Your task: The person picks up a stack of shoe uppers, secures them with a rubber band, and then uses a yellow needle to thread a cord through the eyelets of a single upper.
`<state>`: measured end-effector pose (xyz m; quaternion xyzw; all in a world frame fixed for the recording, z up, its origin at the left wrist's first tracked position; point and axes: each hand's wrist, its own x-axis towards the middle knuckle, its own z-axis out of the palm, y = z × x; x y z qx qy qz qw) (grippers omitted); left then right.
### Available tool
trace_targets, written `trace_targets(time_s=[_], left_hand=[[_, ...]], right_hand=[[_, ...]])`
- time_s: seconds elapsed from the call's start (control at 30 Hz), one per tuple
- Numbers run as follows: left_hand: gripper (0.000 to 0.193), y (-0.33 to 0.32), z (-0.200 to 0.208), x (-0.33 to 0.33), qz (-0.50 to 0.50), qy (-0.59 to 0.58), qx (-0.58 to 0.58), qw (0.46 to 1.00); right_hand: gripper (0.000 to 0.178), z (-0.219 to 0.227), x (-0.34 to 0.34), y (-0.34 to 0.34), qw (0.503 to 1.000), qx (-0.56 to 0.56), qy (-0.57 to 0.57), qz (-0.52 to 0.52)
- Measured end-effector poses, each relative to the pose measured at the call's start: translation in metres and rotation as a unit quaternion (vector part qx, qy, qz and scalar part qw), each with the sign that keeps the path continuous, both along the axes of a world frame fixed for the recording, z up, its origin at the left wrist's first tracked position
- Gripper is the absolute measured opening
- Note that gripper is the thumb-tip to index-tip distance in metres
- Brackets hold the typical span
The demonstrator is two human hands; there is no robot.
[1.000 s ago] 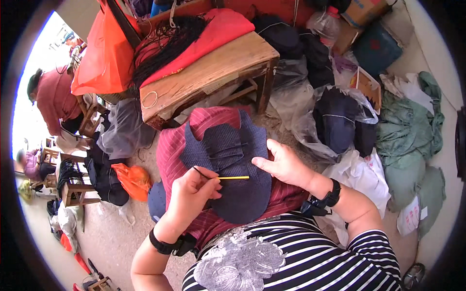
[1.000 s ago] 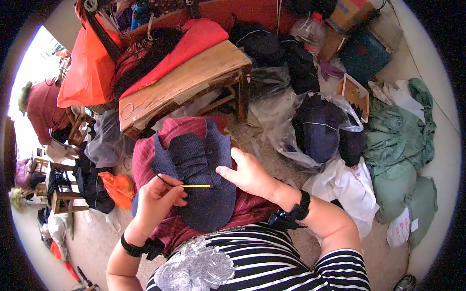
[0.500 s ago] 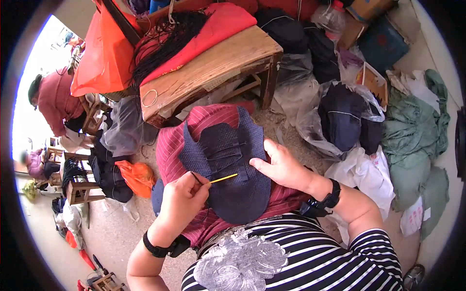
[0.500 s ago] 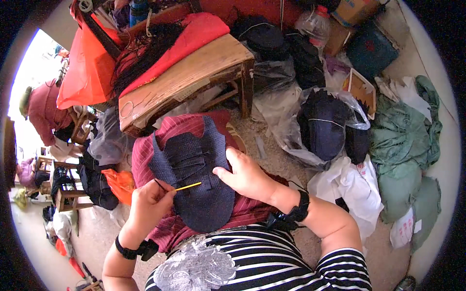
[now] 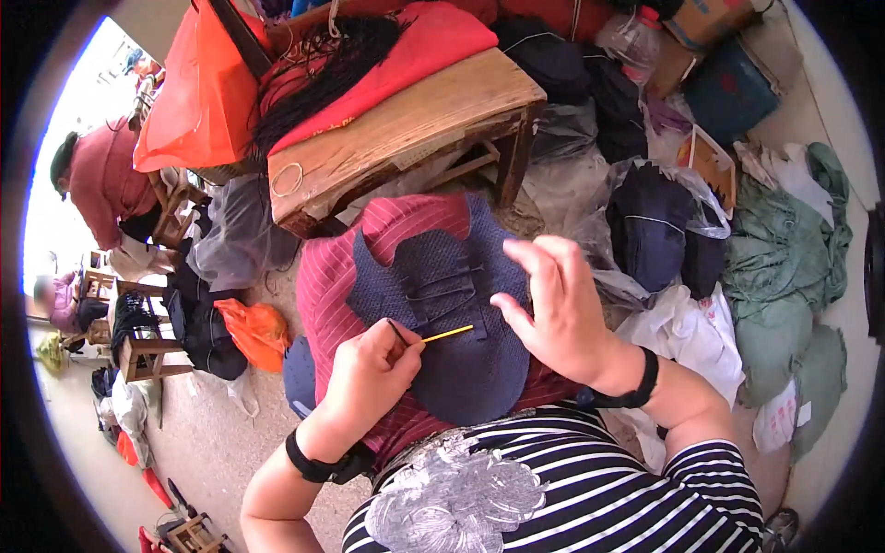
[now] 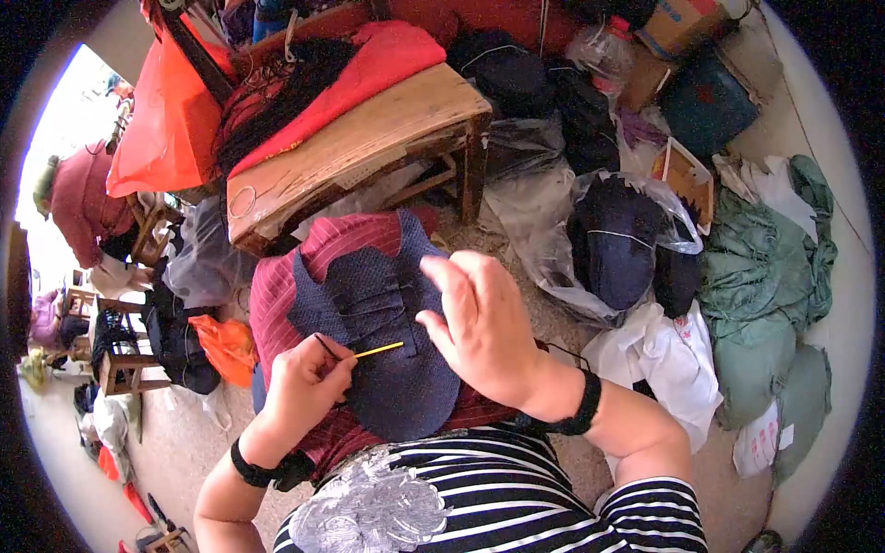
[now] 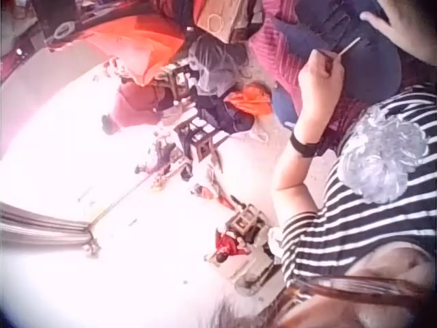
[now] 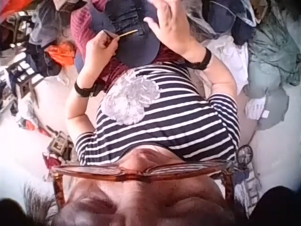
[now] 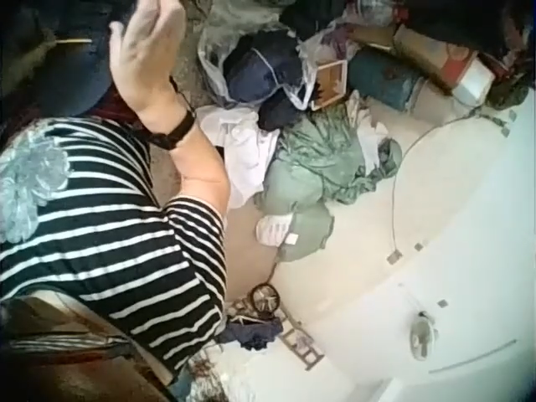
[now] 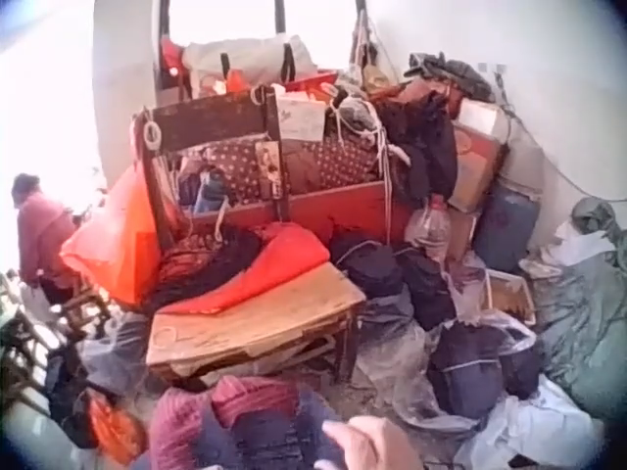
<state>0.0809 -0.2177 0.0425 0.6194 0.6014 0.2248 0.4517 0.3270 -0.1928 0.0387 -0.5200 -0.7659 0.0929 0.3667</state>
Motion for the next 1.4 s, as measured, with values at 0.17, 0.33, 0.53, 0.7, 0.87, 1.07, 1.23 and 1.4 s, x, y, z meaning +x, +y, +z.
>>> trace_targets(time_s=[0.17,0.33,0.53,0.7,0.87,1.07,1.23,1.4], left_hand=[[0.011,0.000,0.002,0.006,-0.025,0.017,0.077,0.997],[0.013,0.002,-0.011,0.030,-0.090,0.050,0.173,0.980],[0.038,0.002,-0.003,0.027,-0.125,0.114,0.178,0.969],[0.050,0.001,-0.012,0.021,-0.113,0.110,0.164,0.974],[0.046,0.000,-0.007,0.028,-0.135,0.153,0.204,0.957],[0.041,-0.010,-0.002,0.011,-0.334,0.129,0.424,0.832],[0.042,-0.022,-0.011,0.011,-0.345,0.192,0.359,0.846],[0.041,-0.023,-0.014,0.009,-0.350,0.185,0.333,0.856]], right_hand=[[0.040,-0.020,0.006,-0.012,0.969,-0.182,0.052,0.156],[0.040,-0.026,-0.002,-0.011,0.947,-0.244,0.132,0.161],[0.018,-0.028,0.014,0.003,0.925,-0.290,0.147,0.195],[0.010,-0.018,0.032,0.014,0.950,-0.177,0.038,0.253],[0.014,-0.009,0.042,0.018,0.914,-0.316,0.052,0.248],[0.023,-0.010,0.026,0.031,0.908,-0.285,0.015,0.307],[0.035,-0.028,0.020,0.047,0.880,-0.240,0.005,0.411],[0.032,-0.031,0.035,0.042,0.835,-0.297,0.051,0.460]])
